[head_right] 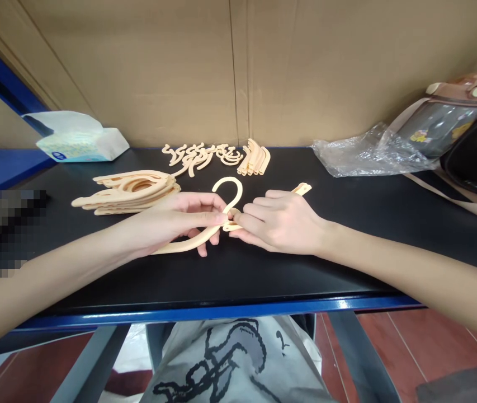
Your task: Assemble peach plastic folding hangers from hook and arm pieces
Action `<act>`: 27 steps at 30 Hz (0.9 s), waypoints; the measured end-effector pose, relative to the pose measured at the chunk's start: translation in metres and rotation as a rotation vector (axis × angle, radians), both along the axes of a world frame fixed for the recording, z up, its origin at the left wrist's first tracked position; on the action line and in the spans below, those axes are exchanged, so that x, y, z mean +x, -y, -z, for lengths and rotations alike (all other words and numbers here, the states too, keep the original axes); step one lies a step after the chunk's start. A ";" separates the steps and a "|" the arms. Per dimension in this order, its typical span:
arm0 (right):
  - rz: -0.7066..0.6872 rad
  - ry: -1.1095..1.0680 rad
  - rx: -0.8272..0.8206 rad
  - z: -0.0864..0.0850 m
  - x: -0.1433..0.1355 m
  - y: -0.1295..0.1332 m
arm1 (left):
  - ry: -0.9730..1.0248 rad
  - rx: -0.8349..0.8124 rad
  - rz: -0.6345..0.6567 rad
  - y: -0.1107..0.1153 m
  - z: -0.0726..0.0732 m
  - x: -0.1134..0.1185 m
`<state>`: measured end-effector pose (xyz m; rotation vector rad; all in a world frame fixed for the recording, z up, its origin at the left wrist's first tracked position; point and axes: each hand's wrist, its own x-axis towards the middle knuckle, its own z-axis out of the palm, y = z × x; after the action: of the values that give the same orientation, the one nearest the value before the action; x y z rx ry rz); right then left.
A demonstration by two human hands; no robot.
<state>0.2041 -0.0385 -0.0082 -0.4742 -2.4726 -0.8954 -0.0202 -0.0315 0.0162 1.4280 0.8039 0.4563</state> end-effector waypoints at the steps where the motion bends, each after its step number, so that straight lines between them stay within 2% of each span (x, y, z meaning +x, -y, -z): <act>1: -0.004 -0.005 -0.007 0.000 -0.001 0.001 | 0.002 0.002 -0.005 0.000 0.000 0.000; 5: 0.008 -0.024 -0.042 0.000 -0.002 0.001 | 0.007 0.020 -0.055 0.002 0.002 0.003; 8: 0.025 -0.043 -0.067 0.000 -0.002 0.000 | -0.072 0.073 -0.071 0.006 0.003 0.005; 10: 0.037 -0.039 -0.079 0.000 -0.002 -0.001 | -0.200 0.241 -0.059 0.010 0.004 0.006; 13: 0.054 -0.033 -0.094 0.001 -0.002 -0.002 | -0.514 0.688 -0.049 0.015 0.005 0.006; 15: 0.060 -0.041 -0.110 0.002 -0.002 -0.003 | -0.706 0.884 -0.005 0.018 0.005 0.007; 19: 0.071 -0.048 -0.144 0.003 -0.003 -0.002 | -0.874 0.997 0.074 0.017 0.003 0.008; 27: 0.060 -0.046 -0.180 0.002 -0.004 0.001 | -0.985 1.215 0.185 0.010 0.000 0.002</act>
<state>0.2001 -0.0392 -0.0098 -0.6266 -2.5199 -0.6791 -0.0183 -0.0418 0.0167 2.9429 1.2098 0.0064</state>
